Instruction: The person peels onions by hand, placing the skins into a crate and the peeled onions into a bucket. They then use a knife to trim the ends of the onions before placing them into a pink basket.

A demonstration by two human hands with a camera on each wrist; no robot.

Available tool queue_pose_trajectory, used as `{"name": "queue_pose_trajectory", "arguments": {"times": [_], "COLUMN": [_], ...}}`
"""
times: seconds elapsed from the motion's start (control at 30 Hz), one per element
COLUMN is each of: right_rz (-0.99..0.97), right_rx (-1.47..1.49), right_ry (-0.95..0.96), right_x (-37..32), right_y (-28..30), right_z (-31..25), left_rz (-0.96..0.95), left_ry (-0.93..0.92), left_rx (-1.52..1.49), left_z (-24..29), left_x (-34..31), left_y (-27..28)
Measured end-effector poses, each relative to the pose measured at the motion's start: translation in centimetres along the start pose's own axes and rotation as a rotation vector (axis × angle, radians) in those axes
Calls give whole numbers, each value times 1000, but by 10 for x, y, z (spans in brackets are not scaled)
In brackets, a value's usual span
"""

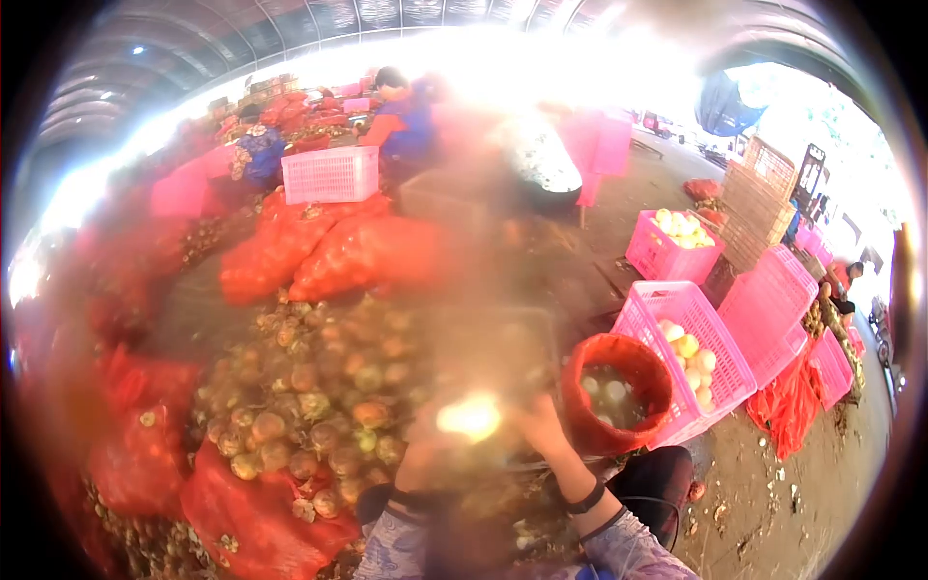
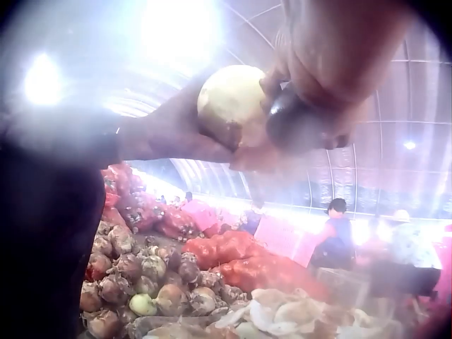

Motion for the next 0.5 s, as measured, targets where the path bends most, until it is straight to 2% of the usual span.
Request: {"name": "queue_pose_trajectory", "arguments": {"times": [0.03,0.1,0.17,0.23,0.27,0.33,0.37,0.4,0.43,0.5], "right_rz": [8,14,41,73,146,222,147,70,68,-9], "right_rx": [1,357,312,266,173,79,-7,-93,-95,-527], "right_ry": [-2,-327,-303,-286,-221,-154,-56,41,41,333], "right_x": [-3,-7,-12,-18,-21,-22,-17,-14,-11,-11], "right_y": [-2,-8,-2,2,1,5,4,1,2,-1], "right_z": [-10,-32,-25,-19,-18,-26,-36,-46,-49,-65], "left_rz": [-28,-19,-12,140,135,111,109,69,31,44], "left_ry": [22,-30,-87,-65,-61,113,114,49,-18,9], "left_rx": [49,-20,-93,52,50,-244,-245,-73,99,35], "left_z": [4,32,32,11,9,3,-2,-9,-2,6], "left_x": [1,3,8,12,10,5,8,13,16,13], "left_y": [-4,-34,-36,-14,-13,-17,-16,-13,-18,-26]}}
Point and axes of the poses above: each hand's wrist, its own x-axis towards the middle knuckle, its own y-axis out of the back of the hand, z = x × y, the point moved 4 cm from there along x, towards the middle knuckle, and after that the axes turned 4 degrees about x, right-handed, at the moved point
